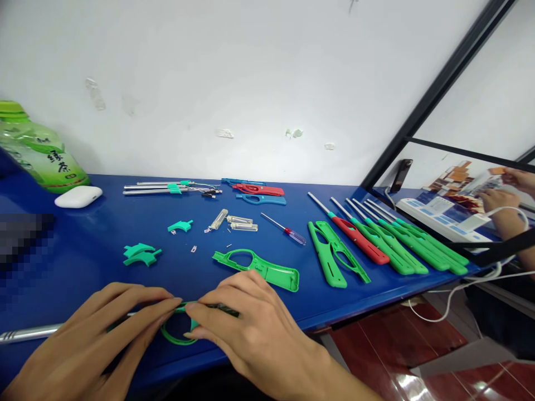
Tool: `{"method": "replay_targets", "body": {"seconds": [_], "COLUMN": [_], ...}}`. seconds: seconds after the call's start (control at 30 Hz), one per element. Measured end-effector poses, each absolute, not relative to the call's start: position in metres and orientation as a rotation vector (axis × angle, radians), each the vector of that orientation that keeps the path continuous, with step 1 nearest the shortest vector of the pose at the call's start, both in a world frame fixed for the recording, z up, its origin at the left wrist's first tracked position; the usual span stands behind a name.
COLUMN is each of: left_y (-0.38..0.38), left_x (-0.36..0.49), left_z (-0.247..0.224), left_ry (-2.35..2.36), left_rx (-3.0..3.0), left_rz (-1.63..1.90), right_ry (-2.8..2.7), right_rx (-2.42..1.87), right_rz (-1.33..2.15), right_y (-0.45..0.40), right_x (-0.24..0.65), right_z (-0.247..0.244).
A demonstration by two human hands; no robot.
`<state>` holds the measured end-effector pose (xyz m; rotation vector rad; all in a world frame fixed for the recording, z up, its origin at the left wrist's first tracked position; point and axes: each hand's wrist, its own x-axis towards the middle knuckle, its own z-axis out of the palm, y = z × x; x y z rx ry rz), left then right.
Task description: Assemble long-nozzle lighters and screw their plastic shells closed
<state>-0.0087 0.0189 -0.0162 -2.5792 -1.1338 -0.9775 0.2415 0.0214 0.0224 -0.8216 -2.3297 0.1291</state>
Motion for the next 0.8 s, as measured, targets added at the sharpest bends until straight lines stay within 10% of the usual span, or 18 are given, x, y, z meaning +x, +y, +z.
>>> {"method": "replay_targets", "body": {"seconds": [0.8], "left_y": [0.015], "left_x": [0.000], "left_z": [-0.013], "left_ry": [-1.131], "left_rx": [-2.541], "left_rz": [-0.871], "right_ry": [-2.281], "right_rx": [-0.813], "right_rz": [0.103], "right_y": [0.021], "right_x": [0.243], "right_z": [0.018]}}
